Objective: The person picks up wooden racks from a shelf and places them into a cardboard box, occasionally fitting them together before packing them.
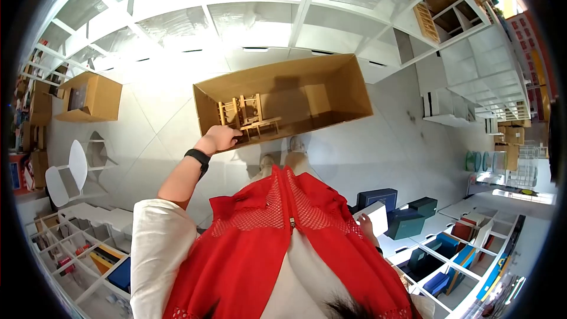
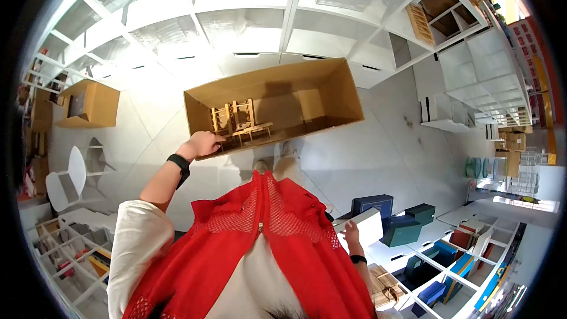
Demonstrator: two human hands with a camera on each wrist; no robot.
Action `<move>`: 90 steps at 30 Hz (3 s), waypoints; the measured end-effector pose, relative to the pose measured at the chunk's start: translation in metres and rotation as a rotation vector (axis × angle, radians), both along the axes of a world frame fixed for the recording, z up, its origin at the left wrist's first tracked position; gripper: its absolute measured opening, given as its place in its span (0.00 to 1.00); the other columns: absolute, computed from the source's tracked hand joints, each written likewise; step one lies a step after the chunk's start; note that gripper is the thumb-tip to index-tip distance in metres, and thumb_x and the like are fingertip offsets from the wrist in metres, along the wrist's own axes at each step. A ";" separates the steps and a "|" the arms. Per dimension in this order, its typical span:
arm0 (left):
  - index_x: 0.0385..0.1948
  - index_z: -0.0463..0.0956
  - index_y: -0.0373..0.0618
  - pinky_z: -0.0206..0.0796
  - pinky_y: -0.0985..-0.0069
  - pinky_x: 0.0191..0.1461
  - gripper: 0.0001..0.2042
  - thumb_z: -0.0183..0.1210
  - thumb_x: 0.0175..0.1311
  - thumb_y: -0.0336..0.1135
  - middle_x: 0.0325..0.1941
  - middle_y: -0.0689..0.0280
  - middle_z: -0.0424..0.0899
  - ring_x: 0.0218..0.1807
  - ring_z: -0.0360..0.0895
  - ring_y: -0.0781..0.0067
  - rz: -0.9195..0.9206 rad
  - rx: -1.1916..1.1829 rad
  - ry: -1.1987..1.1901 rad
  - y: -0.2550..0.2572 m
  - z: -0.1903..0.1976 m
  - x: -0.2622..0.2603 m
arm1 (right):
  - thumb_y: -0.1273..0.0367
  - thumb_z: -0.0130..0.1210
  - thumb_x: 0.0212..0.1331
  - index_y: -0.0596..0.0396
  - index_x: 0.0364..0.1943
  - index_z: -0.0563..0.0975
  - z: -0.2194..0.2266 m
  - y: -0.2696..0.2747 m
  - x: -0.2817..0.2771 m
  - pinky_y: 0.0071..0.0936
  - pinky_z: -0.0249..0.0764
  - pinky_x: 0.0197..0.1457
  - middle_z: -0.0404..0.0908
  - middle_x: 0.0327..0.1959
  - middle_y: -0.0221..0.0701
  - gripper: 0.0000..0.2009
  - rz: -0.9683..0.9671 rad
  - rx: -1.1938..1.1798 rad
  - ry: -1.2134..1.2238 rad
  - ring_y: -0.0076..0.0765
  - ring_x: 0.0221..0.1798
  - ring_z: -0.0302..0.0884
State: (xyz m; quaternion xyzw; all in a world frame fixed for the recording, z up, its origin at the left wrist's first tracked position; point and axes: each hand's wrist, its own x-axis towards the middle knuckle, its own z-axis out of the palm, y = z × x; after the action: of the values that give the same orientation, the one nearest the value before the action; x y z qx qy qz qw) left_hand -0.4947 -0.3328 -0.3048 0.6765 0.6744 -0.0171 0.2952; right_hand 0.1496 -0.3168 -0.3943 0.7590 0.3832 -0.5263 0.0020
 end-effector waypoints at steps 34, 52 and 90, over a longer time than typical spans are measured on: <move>0.55 0.60 0.42 0.65 0.77 0.37 0.22 0.49 0.55 0.30 0.38 0.59 0.76 0.36 0.74 0.71 0.234 0.190 -0.635 0.266 -0.024 0.294 | 0.61 0.46 0.56 0.61 0.36 0.68 0.017 0.111 0.321 0.42 0.69 0.26 0.73 0.26 0.38 0.15 -0.499 0.050 -0.075 0.43 0.30 0.77; 0.55 0.60 0.42 0.63 0.73 0.51 0.22 0.50 0.56 0.24 0.46 0.60 0.74 0.46 0.71 0.68 0.190 0.589 -0.569 0.533 0.178 0.344 | 0.63 0.48 0.58 0.59 0.54 0.63 0.140 0.592 0.205 0.29 0.67 0.48 0.71 0.48 0.39 0.22 0.540 0.673 0.037 0.33 0.44 0.73; 0.43 0.60 0.32 0.64 0.63 0.45 0.24 0.58 0.53 0.41 0.40 0.47 0.72 0.43 0.71 0.51 1.071 0.736 0.753 0.825 0.466 0.295 | 0.70 0.43 0.61 0.60 0.52 0.64 0.291 1.178 0.027 0.24 0.65 0.50 0.72 0.45 0.34 0.16 1.069 0.606 1.018 0.30 0.43 0.72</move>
State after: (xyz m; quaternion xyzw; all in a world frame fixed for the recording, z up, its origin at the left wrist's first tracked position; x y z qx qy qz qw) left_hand -0.2000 0.4921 0.1614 0.2591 0.9289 0.1253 -0.2329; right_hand 0.1771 0.8608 -0.1037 0.1064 0.7754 -0.6092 -0.1275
